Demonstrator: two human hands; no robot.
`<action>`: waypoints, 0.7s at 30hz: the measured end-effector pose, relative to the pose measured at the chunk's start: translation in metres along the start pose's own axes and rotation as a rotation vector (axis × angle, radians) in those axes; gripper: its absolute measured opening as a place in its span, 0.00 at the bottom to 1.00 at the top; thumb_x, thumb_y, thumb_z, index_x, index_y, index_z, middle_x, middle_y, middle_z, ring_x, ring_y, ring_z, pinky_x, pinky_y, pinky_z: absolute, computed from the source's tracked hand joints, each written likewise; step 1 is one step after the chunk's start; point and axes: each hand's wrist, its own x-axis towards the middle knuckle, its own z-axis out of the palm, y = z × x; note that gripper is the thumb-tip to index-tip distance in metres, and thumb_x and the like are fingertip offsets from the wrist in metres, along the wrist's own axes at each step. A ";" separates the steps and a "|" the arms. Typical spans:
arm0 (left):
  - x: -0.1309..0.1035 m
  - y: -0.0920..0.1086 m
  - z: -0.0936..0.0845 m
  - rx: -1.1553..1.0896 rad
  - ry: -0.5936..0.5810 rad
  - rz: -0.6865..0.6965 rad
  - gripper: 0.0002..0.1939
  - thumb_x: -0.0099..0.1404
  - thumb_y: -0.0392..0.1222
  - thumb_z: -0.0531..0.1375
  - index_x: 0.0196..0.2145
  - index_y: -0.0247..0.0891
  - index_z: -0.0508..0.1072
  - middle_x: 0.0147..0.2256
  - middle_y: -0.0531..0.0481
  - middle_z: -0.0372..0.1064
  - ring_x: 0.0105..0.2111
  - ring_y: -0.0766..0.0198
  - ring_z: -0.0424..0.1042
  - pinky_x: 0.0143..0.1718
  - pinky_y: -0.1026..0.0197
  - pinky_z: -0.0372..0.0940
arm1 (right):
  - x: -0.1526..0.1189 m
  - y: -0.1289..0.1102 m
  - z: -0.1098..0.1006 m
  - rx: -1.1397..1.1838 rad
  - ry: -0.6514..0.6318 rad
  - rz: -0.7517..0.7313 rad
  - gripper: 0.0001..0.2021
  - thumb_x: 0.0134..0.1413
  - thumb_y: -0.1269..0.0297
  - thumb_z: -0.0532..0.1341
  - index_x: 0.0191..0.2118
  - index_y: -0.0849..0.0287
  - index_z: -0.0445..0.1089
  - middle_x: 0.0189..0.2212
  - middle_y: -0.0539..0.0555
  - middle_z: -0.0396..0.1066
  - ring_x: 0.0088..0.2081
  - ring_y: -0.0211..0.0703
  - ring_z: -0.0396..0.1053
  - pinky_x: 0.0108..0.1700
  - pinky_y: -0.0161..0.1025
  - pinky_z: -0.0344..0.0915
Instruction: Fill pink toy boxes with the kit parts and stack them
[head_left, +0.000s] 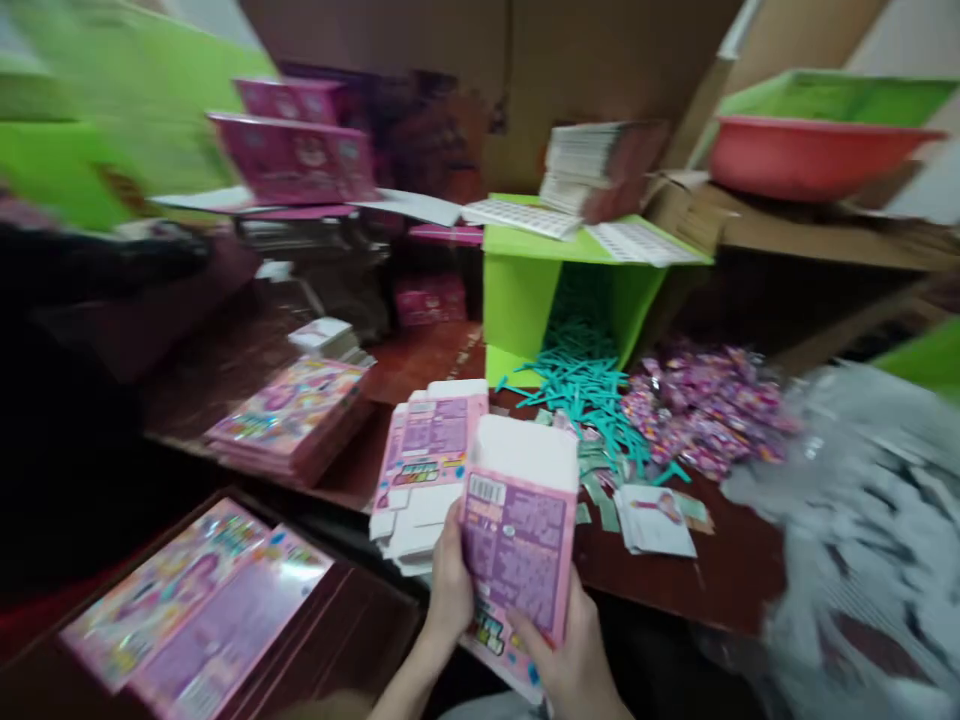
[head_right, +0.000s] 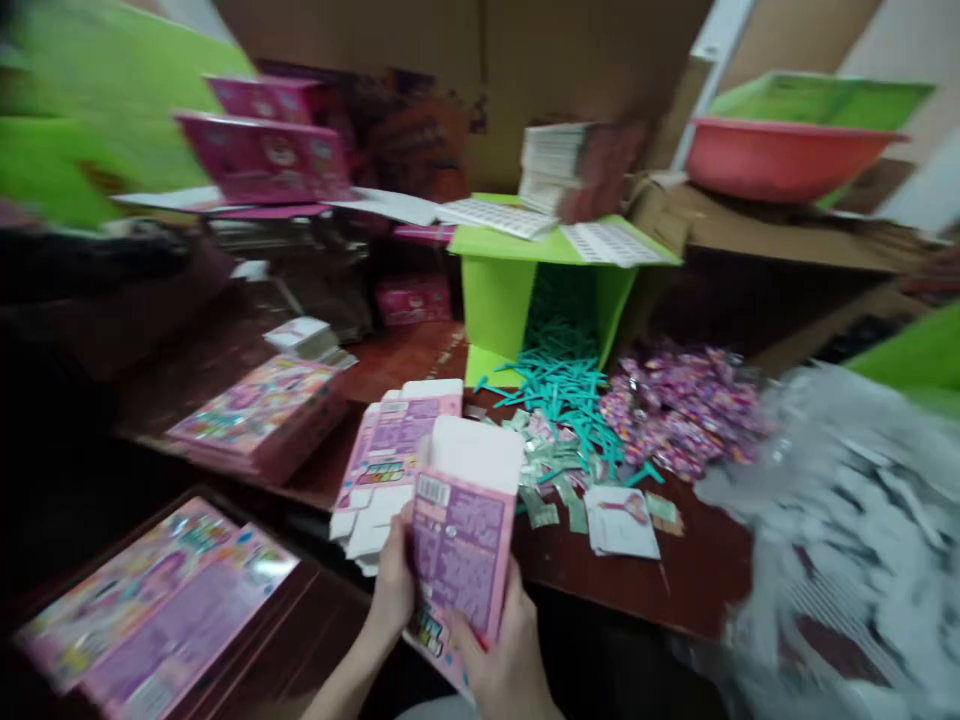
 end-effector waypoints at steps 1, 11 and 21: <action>-0.002 -0.009 0.002 0.017 -0.011 -0.048 0.26 0.61 0.62 0.53 0.42 0.36 0.72 0.45 0.46 0.71 0.49 0.56 0.66 0.53 0.56 0.59 | 0.001 0.000 -0.006 0.069 -0.083 0.049 0.29 0.47 0.53 0.65 0.53 0.62 0.64 0.47 0.62 0.71 0.48 0.53 0.70 0.51 0.45 0.67; -0.042 -0.060 0.012 -0.030 -0.499 -0.263 0.28 0.58 0.49 0.62 0.54 0.44 0.60 0.47 0.48 0.69 0.40 0.60 0.70 0.42 0.60 0.63 | 0.008 0.036 -0.081 0.558 -0.057 0.283 0.29 0.49 0.59 0.66 0.57 0.51 0.58 0.54 0.54 0.66 0.50 0.46 0.68 0.52 0.45 0.64; -0.040 -0.059 0.034 0.126 -0.341 -0.084 0.13 0.62 0.48 0.54 0.30 0.37 0.72 0.33 0.50 0.70 0.35 0.61 0.67 0.38 0.63 0.61 | 0.022 0.059 -0.075 0.395 0.070 0.103 0.09 0.52 0.59 0.59 0.28 0.59 0.69 0.32 0.51 0.70 0.31 0.39 0.66 0.34 0.33 0.63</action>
